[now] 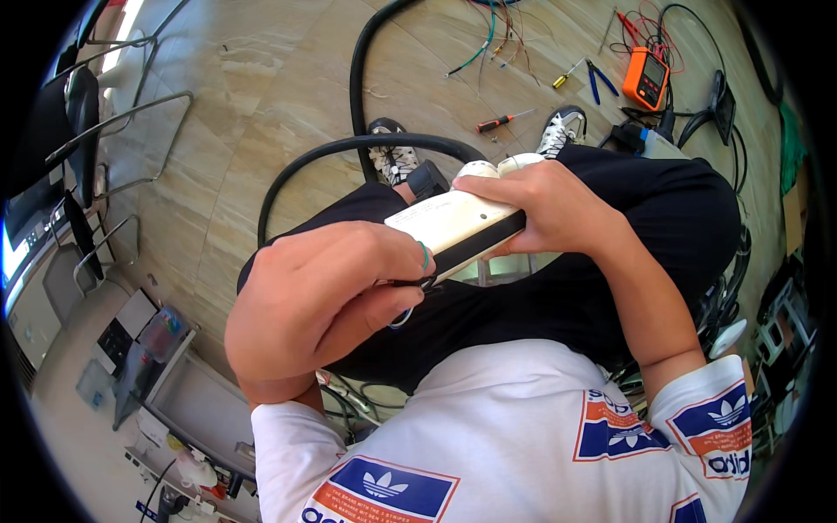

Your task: The person manipulates internal wires inside a disassembled EV charging handle, using pliers to pull and arrange various colored wires and handling them by hand.

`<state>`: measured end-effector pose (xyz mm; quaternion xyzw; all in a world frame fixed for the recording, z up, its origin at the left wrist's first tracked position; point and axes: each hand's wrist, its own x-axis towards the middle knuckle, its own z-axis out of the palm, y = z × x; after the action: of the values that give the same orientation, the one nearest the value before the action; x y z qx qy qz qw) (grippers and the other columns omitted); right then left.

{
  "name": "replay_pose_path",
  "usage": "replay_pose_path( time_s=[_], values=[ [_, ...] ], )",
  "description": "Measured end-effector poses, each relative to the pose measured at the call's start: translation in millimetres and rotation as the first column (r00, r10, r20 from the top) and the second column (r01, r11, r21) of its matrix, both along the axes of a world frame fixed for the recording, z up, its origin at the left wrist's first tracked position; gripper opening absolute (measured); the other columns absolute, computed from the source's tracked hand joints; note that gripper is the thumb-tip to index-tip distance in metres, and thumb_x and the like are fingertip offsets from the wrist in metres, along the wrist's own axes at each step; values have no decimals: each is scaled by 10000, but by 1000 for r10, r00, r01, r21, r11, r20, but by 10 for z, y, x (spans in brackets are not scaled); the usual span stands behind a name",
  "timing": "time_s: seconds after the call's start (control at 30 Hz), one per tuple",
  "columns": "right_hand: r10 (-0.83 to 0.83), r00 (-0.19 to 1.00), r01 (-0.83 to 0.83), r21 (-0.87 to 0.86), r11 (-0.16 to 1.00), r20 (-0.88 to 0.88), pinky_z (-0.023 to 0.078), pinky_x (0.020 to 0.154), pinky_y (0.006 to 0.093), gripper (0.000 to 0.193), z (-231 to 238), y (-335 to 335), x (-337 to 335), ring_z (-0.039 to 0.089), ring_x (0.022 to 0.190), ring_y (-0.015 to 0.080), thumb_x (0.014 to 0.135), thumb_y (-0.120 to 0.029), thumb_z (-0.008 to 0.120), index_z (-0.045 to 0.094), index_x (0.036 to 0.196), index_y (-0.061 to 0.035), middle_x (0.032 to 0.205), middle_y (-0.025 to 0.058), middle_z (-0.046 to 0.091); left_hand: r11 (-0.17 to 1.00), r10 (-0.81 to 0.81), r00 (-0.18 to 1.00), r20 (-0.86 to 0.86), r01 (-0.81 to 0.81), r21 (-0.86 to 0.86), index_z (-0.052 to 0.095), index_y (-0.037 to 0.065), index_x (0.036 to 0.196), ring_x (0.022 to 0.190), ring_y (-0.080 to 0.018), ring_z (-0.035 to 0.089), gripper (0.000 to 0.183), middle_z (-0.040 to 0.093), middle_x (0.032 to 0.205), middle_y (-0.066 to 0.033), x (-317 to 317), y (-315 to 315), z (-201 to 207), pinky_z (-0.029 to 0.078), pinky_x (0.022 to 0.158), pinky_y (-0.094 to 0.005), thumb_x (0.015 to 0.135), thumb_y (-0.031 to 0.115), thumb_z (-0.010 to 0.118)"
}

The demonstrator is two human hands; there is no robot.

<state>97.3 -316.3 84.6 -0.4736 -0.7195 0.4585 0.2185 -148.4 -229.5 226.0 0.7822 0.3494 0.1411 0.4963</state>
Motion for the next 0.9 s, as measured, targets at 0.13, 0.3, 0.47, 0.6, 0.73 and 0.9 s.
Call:
replay_pose_path(
  time_s=[0.13,0.3,0.47,0.6,0.73,0.9],
  values=[
    [21,999,-20,-30,999,35,564,747,403,798,29,11,9,721,850,368,639,-272,941,651,1366,-122,977,160,745,953,-303,953,24,303,7,686,-25,865,738,-302,734,218,716,801,-157,12,30,107,581,670,-350,776,139,799],
    [-6,1000,6,10,1000,-14,566,748,403,797,-29,-17,6,719,846,372,645,-270,940,642,1369,-120,969,159,743,728,-653,738,-173,674,129,654,-17,931,797,-267,700,249,651,835,-110,-70,-226,257,583,686,-344,733,103,747],
    [36,999,-35,-55,998,30,567,769,408,810,28,7,-16,719,874,377,645,-248,938,626,1381,-116,993,169,742,682,-653,693,-307,714,159,662,-32,953,845,-272,694,252,652,843,-122,-99,-380,319,583,735,-340,744,97,718],
    [28,999,-27,-75,997,19,567,789,412,815,23,6,16,718,899,380,643,-241,936,621,1382,-107,1017,179,739,802,-583,811,-57,585,125,697,-66,1019,888,-314,702,292,695,926,-152,-108,-168,100,585,761,-352,779,99,711],
    [68,997,-63,-102,993,47,566,803,416,816,43,-4,14,719,903,379,648,-242,932,618,1389,-105,1021,182,739,885,-454,890,30,455,-97,732,-91,1081,938,-380,704,314,719,997,-184,-70,215,59,576,815,-416,787,-76,623],
    [68,997,-62,-110,992,47,565,809,415,822,28,-4,20,722,912,374,653,-255,930,617,1400,-116,1025,181,741,850,-504,863,-26,491,-193,734,-14,1063,842,-344,711,325,711,975,-162,-106,350,-263,564,744,-376,765,-94,633]
  ],
)
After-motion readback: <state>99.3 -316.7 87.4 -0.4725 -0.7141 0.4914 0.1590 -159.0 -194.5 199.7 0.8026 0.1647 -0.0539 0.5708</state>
